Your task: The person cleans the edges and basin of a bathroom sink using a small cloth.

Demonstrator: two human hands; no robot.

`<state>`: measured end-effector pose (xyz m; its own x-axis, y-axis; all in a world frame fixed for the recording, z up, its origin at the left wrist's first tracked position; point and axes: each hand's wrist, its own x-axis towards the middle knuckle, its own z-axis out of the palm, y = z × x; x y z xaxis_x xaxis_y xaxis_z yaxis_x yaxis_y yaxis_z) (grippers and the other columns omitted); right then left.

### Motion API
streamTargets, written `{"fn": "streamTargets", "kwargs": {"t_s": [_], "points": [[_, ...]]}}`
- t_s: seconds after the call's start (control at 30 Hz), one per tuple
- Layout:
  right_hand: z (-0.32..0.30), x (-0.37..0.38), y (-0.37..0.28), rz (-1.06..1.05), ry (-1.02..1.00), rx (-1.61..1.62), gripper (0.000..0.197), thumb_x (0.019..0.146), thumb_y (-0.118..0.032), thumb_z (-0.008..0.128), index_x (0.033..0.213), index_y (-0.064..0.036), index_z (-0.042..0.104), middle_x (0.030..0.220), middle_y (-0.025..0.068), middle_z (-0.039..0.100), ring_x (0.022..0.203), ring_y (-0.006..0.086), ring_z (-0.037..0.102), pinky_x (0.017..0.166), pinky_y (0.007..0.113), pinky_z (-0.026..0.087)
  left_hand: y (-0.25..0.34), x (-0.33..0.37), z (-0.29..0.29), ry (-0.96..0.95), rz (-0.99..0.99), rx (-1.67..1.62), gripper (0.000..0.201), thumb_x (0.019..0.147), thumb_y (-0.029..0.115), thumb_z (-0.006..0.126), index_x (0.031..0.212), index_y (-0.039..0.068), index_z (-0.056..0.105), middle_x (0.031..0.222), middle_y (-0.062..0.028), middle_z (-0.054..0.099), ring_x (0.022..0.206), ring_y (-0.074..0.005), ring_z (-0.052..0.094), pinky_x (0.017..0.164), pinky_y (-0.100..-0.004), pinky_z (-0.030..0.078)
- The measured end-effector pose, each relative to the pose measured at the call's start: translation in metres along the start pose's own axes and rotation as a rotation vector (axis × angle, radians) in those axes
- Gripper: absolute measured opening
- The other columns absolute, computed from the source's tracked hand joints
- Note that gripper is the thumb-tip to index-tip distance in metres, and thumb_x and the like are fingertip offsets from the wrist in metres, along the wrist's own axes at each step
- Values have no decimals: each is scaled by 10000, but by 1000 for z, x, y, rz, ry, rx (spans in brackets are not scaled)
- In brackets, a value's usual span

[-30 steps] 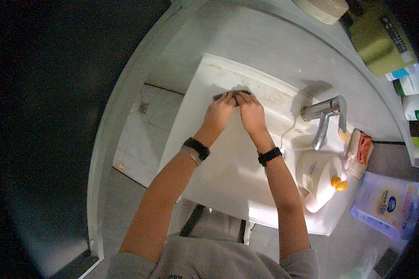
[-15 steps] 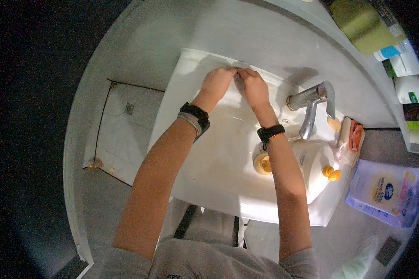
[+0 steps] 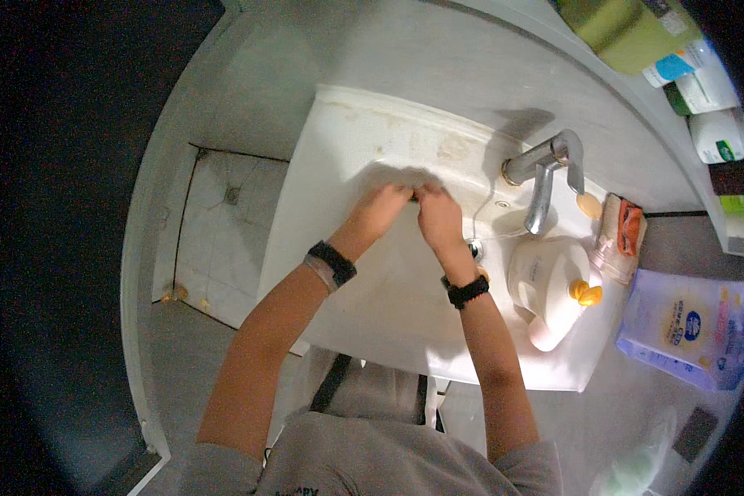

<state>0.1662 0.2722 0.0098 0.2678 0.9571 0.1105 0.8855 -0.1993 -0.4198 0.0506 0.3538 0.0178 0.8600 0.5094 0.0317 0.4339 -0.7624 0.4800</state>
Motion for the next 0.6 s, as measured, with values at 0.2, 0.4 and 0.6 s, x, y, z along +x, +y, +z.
{"fn": "streamTargets", "kwargs": {"t_s": [0.2, 0.4, 0.6], "points": [[-9, -79, 1, 230, -54, 407, 200, 730, -16, 498, 900, -28, 603, 879, 149, 599, 801, 325, 571, 683, 374, 471, 36, -35, 7, 3, 63, -39, 253, 739, 49, 542, 988, 4, 523, 991, -161, 553, 935, -327, 526, 815, -385, 436], [-21, -136, 33, 735, 34, 1083, 267, 747, 21, 431, 977, 51, 565, 830, 108, 607, 710, 195, 575, 619, 301, 460, 73, -53, -6, 160, -65, -180, 296, 791, 82, 526, 1073, -1, 497, 1072, -166, 529, 989, -331, 509, 862, -381, 416], [-33, -130, 50, 1014, 509, 1718, 176, 797, 22, 450, 940, -20, 542, 934, 79, 549, 798, 184, 544, 652, 293, 487, 85, -70, 8, 16, -156, -306, 256, 799, 85, 518, 1045, 14, 502, 1050, -167, 537, 970, -335, 516, 843, -382, 423]]}}
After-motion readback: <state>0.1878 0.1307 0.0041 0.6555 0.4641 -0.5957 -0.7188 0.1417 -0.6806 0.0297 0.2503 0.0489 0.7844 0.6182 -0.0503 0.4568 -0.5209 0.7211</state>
